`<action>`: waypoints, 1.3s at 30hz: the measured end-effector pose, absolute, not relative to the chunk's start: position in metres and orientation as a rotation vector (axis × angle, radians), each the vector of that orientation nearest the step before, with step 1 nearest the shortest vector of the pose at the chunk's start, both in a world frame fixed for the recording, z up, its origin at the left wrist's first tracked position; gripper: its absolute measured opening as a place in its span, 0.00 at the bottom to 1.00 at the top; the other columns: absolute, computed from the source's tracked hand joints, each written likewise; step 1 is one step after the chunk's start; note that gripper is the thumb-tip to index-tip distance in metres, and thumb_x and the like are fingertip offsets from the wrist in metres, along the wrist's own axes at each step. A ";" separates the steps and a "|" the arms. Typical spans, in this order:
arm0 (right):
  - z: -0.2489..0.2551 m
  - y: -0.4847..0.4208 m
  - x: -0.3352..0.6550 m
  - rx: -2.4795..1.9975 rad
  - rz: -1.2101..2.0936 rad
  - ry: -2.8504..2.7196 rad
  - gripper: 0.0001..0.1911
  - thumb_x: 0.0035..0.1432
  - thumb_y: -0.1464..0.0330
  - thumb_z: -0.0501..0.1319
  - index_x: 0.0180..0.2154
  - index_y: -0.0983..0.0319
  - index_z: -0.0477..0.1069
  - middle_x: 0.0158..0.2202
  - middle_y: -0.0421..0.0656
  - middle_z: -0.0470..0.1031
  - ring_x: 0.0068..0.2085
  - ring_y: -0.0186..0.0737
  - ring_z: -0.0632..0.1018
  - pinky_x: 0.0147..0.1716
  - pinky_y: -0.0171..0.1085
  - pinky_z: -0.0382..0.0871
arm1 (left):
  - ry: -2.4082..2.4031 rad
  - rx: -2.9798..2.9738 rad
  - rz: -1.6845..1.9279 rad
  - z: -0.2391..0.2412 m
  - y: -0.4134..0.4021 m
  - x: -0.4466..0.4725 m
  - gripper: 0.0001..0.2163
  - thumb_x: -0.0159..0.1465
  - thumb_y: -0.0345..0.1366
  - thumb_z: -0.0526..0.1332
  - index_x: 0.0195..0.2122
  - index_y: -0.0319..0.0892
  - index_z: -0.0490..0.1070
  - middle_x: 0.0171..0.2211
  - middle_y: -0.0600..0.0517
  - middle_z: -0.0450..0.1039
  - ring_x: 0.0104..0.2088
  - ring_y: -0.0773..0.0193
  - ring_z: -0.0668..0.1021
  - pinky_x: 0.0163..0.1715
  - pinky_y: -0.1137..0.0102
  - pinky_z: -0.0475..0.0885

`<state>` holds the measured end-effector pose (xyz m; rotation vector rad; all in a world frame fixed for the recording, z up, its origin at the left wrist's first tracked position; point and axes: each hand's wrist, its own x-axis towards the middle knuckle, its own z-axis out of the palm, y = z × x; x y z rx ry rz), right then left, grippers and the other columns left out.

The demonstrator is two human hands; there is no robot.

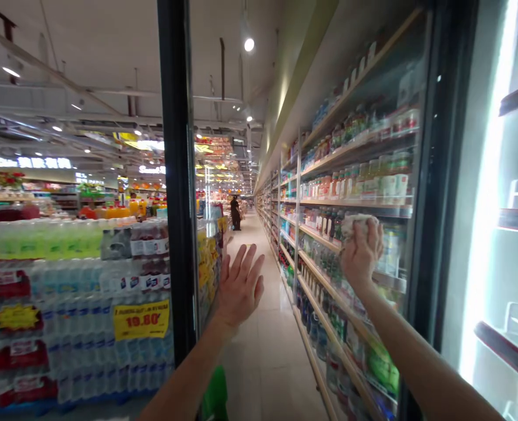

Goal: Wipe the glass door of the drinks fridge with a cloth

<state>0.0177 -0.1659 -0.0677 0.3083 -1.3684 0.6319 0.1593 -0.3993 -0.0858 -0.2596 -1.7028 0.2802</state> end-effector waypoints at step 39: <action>-0.097 -0.178 0.027 0.591 0.426 -1.445 0.21 0.60 0.69 0.50 0.54 0.55 0.64 0.58 0.47 0.63 0.63 0.48 0.56 0.59 0.54 0.48 | -1.644 -0.272 0.275 -0.085 -0.399 0.158 0.18 0.61 0.31 0.55 0.53 0.41 0.64 0.56 0.44 0.64 0.63 0.58 0.56 0.61 0.57 0.48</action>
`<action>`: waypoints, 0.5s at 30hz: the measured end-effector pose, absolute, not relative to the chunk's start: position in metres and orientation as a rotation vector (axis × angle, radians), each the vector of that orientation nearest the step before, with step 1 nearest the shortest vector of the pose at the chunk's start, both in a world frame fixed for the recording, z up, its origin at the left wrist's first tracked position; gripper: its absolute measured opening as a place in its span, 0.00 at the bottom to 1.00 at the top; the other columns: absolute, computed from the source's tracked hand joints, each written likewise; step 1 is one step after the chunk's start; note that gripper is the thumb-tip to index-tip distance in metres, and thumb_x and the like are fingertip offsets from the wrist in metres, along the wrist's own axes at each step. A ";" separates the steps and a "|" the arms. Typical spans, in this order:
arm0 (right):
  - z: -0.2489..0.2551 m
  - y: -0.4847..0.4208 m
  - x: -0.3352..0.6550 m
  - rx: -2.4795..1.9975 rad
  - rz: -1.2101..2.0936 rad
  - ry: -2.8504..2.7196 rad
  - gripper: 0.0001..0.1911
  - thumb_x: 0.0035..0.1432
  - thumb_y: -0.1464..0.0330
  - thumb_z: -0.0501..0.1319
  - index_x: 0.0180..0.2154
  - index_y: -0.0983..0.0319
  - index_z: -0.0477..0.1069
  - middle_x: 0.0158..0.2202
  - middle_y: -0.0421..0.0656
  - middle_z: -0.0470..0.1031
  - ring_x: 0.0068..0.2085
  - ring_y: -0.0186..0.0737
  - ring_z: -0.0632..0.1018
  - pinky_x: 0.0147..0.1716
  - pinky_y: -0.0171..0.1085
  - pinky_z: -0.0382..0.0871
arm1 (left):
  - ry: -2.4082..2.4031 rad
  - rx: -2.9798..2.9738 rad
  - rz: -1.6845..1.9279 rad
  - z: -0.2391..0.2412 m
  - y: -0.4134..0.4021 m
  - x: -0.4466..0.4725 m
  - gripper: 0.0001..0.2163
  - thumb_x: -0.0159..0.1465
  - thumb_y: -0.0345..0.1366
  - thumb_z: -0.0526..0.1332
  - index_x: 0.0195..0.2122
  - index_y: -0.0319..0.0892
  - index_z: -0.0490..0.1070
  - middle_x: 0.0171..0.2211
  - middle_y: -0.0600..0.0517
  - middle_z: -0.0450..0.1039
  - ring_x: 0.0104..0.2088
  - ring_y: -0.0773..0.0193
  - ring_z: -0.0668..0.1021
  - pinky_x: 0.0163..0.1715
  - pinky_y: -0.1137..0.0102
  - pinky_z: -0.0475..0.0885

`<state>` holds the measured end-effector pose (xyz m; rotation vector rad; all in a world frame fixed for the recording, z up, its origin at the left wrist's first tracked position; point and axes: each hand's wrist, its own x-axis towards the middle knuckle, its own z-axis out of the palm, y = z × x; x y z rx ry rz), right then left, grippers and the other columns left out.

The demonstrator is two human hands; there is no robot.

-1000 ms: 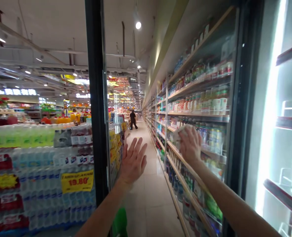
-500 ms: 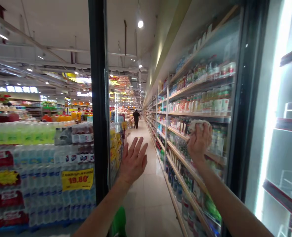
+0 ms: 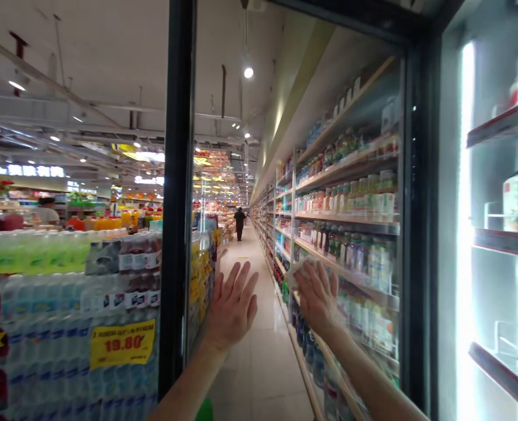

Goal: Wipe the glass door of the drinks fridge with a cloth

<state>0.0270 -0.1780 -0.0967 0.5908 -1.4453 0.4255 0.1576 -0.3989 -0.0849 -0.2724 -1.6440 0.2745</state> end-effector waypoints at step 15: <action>-0.120 -0.165 0.018 0.143 0.718 -1.500 0.23 0.60 0.67 0.47 0.56 0.61 0.62 0.60 0.52 0.59 0.63 0.52 0.55 0.56 0.59 0.51 | -1.686 -0.256 0.279 -0.087 -0.405 0.150 0.19 0.61 0.32 0.55 0.55 0.42 0.62 0.57 0.44 0.63 0.62 0.56 0.59 0.61 0.56 0.49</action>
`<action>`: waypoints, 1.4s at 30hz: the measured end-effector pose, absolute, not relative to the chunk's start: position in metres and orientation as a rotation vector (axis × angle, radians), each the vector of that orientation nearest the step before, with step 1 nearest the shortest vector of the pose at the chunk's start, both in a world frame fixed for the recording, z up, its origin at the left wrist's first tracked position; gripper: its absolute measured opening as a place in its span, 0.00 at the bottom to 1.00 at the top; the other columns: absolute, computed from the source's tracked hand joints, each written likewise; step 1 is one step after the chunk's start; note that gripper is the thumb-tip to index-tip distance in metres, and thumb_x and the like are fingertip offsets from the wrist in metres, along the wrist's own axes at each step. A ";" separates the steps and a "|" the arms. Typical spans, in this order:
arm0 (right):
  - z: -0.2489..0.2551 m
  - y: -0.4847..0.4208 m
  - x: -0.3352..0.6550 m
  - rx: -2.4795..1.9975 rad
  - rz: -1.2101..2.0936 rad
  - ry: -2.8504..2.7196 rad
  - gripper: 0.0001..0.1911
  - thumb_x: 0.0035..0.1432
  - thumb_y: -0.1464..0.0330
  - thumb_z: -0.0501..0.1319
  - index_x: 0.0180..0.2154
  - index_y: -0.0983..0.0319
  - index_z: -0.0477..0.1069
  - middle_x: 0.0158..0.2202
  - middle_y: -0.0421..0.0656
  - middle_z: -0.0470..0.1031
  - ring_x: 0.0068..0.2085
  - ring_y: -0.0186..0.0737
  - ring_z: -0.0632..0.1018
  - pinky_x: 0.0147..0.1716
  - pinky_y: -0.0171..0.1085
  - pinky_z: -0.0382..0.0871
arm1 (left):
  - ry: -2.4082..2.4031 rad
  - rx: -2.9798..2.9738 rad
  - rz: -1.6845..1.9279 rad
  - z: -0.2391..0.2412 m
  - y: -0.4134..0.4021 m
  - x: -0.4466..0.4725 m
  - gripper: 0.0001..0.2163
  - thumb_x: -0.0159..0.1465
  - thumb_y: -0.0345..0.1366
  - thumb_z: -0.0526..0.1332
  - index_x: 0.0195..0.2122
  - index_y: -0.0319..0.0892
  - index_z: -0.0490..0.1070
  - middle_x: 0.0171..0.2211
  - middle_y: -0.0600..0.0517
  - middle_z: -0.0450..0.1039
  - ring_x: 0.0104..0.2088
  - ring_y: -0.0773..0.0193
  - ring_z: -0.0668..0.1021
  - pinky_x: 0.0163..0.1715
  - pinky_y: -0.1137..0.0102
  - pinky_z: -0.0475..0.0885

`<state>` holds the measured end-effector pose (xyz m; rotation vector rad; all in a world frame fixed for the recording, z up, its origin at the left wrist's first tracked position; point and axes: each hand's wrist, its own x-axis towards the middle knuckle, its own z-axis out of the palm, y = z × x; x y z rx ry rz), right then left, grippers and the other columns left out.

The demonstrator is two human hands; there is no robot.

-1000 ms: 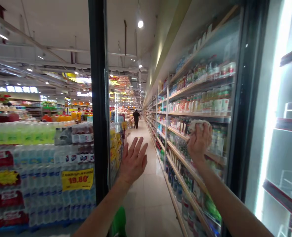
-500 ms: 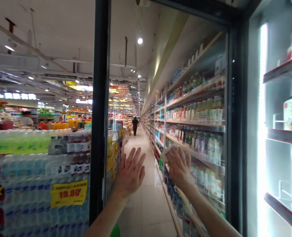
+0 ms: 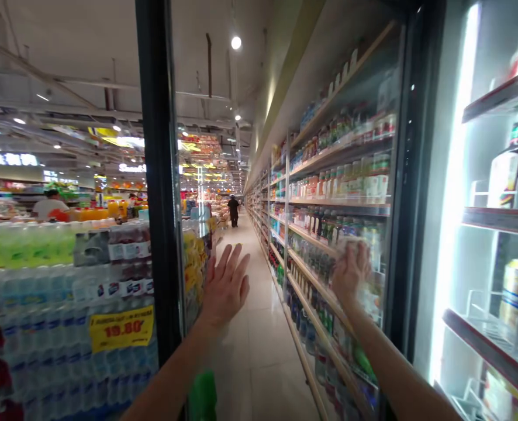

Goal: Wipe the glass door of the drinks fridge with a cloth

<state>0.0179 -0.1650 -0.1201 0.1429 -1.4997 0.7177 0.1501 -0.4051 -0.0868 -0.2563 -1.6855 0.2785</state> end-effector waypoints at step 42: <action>-0.093 -0.176 0.014 0.587 0.504 -1.408 0.29 0.60 0.71 0.48 0.62 0.56 0.48 0.63 0.49 0.55 0.65 0.47 0.53 0.59 0.56 0.48 | -1.423 -0.172 0.160 0.056 -0.393 0.142 0.18 0.64 0.30 0.50 0.55 0.36 0.60 0.63 0.41 0.49 0.64 0.50 0.48 0.59 0.51 0.52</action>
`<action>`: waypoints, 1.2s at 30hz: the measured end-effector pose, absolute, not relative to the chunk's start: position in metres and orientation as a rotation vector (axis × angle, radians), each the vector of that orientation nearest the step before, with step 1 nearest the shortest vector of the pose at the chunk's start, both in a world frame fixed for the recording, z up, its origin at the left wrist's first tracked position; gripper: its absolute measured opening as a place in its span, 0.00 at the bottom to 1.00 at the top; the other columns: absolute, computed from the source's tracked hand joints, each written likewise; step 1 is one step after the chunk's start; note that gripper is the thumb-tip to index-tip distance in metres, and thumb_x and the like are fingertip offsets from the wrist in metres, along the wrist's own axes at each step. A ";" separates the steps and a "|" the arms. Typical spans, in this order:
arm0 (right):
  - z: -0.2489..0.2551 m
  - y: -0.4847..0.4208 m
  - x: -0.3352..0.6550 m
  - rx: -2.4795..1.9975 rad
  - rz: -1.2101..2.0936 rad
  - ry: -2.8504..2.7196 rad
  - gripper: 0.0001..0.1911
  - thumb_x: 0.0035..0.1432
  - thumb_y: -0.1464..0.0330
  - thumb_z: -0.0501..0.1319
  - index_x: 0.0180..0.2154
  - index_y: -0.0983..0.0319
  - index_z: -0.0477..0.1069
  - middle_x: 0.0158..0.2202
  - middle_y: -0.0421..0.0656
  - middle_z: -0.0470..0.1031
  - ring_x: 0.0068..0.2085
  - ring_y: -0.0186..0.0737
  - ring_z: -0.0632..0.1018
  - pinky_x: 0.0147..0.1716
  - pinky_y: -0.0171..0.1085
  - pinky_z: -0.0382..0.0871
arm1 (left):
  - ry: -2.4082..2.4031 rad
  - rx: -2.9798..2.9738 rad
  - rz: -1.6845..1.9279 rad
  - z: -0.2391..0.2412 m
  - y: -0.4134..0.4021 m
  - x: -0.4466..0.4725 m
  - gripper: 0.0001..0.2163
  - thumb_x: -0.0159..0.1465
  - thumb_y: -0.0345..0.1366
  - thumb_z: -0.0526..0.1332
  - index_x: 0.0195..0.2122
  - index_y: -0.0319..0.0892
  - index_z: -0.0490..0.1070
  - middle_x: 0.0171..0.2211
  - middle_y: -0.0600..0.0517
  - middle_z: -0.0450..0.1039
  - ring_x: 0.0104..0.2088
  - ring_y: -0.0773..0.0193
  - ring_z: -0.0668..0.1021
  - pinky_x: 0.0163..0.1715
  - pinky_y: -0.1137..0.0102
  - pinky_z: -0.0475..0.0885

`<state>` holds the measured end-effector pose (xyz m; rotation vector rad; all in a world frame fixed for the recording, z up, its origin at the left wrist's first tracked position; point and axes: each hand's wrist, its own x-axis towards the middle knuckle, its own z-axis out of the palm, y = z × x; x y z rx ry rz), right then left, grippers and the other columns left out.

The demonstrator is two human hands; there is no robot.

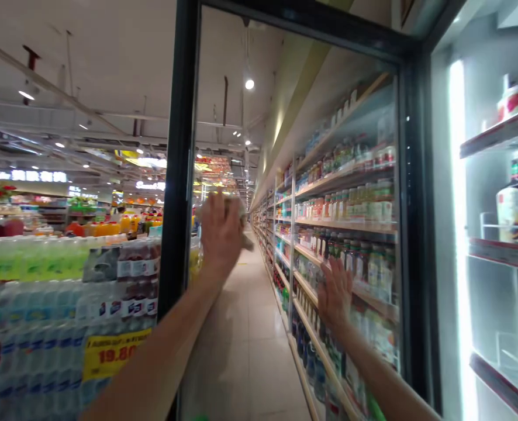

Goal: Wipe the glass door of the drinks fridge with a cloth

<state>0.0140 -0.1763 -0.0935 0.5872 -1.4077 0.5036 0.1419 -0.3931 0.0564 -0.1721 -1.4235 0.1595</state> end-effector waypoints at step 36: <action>-0.094 -0.177 0.011 0.615 0.519 -1.411 0.30 0.59 0.73 0.49 0.62 0.57 0.48 0.64 0.47 0.53 0.65 0.45 0.52 0.61 0.52 0.45 | -1.729 -0.855 0.802 0.010 -0.365 0.108 0.19 0.64 0.34 0.51 0.57 0.42 0.58 0.59 0.49 0.60 0.62 0.59 0.57 0.62 0.60 0.48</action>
